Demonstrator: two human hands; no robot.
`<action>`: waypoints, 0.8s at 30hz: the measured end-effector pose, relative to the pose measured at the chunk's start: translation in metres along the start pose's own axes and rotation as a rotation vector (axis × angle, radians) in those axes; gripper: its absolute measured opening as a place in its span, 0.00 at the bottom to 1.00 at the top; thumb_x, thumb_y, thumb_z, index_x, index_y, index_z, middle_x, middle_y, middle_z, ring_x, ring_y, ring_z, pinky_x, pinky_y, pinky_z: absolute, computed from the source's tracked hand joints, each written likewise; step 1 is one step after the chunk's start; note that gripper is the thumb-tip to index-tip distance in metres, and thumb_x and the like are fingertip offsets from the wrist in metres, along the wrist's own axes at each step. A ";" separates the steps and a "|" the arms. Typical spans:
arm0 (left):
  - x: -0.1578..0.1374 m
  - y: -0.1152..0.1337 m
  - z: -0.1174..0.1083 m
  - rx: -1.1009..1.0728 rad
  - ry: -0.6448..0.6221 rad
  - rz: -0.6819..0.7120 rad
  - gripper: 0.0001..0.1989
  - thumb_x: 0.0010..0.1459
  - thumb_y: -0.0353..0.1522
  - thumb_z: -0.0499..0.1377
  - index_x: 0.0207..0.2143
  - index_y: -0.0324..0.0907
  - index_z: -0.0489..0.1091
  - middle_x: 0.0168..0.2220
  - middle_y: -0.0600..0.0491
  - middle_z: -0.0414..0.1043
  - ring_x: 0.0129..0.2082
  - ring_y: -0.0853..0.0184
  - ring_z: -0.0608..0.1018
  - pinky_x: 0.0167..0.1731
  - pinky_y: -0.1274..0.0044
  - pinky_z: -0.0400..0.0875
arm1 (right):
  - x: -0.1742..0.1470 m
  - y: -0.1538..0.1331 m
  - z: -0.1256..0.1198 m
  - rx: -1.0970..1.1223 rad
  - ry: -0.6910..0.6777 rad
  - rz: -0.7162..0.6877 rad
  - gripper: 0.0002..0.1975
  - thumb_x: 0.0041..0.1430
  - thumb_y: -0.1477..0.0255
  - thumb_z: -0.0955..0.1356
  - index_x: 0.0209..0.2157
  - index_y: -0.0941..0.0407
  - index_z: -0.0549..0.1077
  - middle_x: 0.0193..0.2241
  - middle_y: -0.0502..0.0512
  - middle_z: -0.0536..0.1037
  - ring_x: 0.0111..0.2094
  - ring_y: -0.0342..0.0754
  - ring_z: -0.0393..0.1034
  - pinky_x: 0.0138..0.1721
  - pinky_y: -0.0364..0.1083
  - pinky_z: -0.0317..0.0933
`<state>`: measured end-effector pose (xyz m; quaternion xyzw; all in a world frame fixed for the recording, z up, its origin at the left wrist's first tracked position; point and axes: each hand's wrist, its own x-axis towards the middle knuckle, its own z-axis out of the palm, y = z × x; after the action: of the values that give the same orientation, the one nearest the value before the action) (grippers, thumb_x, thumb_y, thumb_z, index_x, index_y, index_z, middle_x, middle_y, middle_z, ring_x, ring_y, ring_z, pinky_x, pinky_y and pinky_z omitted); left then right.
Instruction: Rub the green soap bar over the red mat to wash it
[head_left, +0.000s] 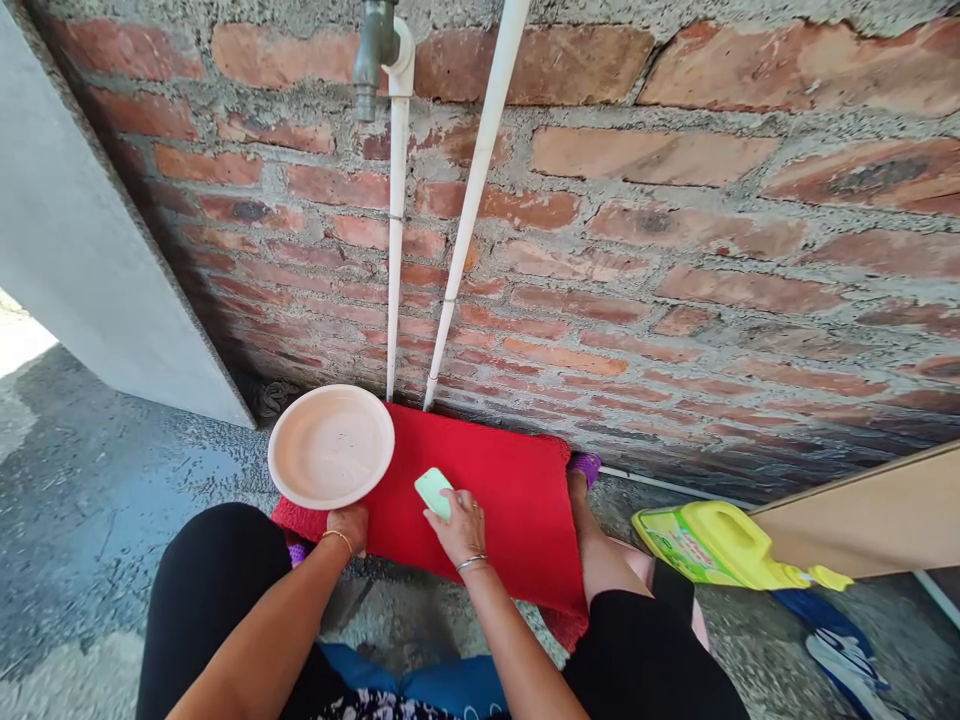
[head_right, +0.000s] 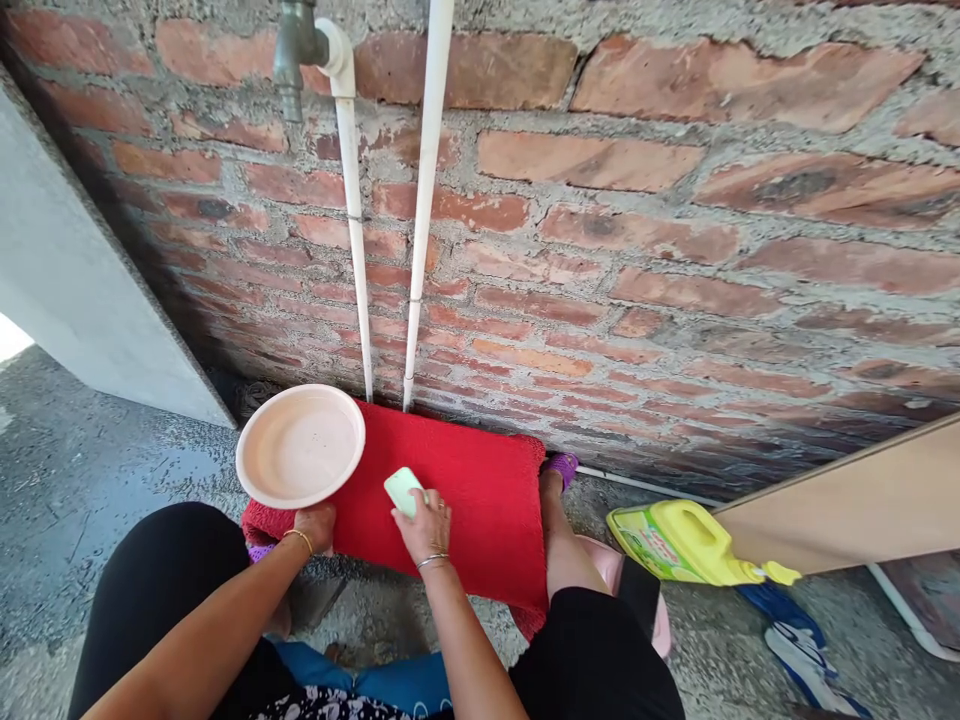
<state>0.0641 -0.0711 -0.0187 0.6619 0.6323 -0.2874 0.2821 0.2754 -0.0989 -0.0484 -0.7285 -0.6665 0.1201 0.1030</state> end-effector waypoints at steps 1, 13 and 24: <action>0.001 0.000 0.001 0.005 0.006 0.003 0.27 0.35 0.25 0.71 0.43 0.34 0.75 0.44 0.38 0.76 0.47 0.54 0.77 0.45 0.70 0.74 | 0.002 -0.013 0.003 -0.003 -0.028 -0.087 0.19 0.50 0.61 0.71 0.45 0.49 0.72 0.42 0.55 0.72 0.44 0.52 0.66 0.44 0.48 0.55; -0.001 0.002 -0.004 0.017 -0.006 0.006 0.26 0.36 0.26 0.71 0.42 0.33 0.75 0.44 0.37 0.77 0.46 0.53 0.77 0.46 0.67 0.74 | 0.005 0.085 -0.022 0.066 0.173 0.644 0.26 0.56 0.52 0.63 0.48 0.55 0.71 0.38 0.62 0.73 0.39 0.57 0.67 0.36 0.49 0.57; -0.008 0.003 -0.007 0.008 0.017 0.001 0.30 0.36 0.25 0.71 0.46 0.36 0.74 0.46 0.37 0.75 0.49 0.53 0.76 0.48 0.69 0.72 | 0.019 -0.028 0.014 0.060 -0.042 -0.213 0.16 0.51 0.59 0.71 0.41 0.48 0.73 0.42 0.53 0.72 0.43 0.50 0.65 0.44 0.47 0.53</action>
<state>0.0672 -0.0710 -0.0082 0.6656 0.6334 -0.2840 0.2740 0.2466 -0.0776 -0.0535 -0.6475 -0.7382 0.1439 0.1230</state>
